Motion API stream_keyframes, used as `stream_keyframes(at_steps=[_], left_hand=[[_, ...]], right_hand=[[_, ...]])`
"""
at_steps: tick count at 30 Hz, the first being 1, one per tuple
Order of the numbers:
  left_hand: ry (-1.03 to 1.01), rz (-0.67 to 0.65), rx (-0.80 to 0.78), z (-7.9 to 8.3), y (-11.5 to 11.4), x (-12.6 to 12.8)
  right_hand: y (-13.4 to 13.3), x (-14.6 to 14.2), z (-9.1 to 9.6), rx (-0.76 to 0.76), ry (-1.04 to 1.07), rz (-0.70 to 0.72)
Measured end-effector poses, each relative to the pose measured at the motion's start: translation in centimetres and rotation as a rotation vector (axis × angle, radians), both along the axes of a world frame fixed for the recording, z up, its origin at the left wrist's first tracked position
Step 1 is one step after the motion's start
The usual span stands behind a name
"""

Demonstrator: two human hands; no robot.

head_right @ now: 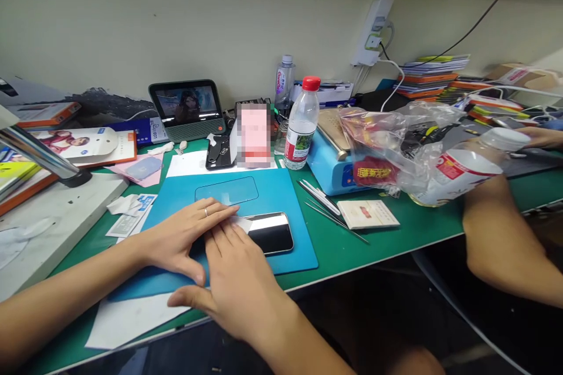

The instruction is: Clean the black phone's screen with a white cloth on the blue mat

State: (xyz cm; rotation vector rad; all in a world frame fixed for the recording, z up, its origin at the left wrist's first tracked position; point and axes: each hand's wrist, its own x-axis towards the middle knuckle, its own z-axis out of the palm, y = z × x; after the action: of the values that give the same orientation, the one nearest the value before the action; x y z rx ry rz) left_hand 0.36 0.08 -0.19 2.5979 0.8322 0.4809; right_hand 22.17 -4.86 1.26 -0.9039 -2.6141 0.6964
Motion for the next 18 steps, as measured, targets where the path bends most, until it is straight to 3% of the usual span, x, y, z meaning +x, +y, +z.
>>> stream_keyframes(at_steps=[7, 14, 18], left_hand=[[0.048, -0.019, 0.077, 0.4, -0.4, 0.4], [0.019, -0.036, 0.115, 0.0, -0.4, 0.2], [0.019, -0.034, 0.121, 0.0, -0.5, 0.4]], right_hand=[[-1.8, 1.7, -0.7, -0.018, -0.019, 0.056], [0.3, 0.4, 0.0, 0.036, -0.023, 0.05], [-0.7, 1.1, 0.0, -0.004, -0.063, 0.019]])
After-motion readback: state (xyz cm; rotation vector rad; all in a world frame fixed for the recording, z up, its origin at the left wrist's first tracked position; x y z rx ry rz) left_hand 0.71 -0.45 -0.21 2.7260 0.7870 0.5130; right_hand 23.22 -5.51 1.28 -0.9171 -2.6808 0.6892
